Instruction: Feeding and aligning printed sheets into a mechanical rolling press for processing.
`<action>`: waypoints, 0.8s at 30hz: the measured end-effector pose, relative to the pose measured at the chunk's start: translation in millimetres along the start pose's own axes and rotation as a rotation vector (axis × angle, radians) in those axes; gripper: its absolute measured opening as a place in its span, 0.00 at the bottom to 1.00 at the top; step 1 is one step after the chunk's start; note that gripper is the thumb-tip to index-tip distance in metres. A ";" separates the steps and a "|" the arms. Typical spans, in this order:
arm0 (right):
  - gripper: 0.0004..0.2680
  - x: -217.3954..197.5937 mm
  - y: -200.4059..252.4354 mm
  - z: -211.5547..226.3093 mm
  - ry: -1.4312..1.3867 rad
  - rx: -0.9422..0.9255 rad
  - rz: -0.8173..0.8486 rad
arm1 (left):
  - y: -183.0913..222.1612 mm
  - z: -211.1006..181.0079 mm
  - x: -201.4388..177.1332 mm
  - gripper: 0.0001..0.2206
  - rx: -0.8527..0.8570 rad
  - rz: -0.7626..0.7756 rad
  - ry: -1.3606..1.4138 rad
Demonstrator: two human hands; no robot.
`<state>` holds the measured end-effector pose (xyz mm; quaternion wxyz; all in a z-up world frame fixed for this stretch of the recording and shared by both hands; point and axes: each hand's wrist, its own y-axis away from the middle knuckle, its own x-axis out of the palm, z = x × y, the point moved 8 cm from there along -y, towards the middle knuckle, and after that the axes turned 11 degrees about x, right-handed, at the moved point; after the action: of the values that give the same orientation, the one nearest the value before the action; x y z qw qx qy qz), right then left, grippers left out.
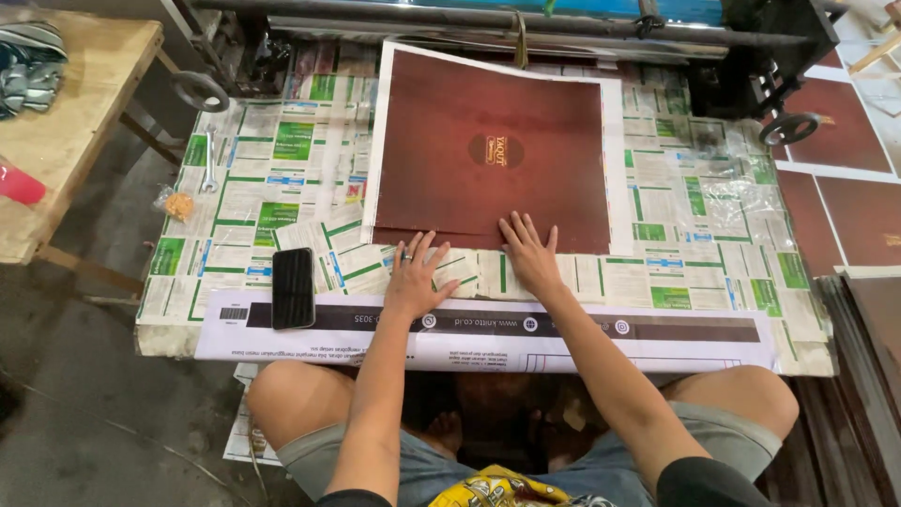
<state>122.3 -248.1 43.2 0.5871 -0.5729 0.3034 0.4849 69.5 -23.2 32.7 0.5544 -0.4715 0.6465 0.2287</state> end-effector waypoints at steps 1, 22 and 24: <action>0.20 15.2 6.0 -2.5 -0.041 0.032 0.135 | -1.0 -0.3 -1.6 0.35 0.013 -0.026 0.001; 0.30 32.3 -15.6 -27.2 0.061 0.214 0.308 | -3.1 0.5 0.7 0.34 0.015 -0.053 -0.010; 0.30 34.5 -22.6 -31.1 0.075 0.213 0.321 | -3.8 0.5 0.6 0.34 0.016 -0.056 -0.014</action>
<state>161.1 -267.7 15.3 0.5481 -0.4694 0.4618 0.5158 73.1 -24.7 32.9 0.5686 -0.4836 0.6311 0.2112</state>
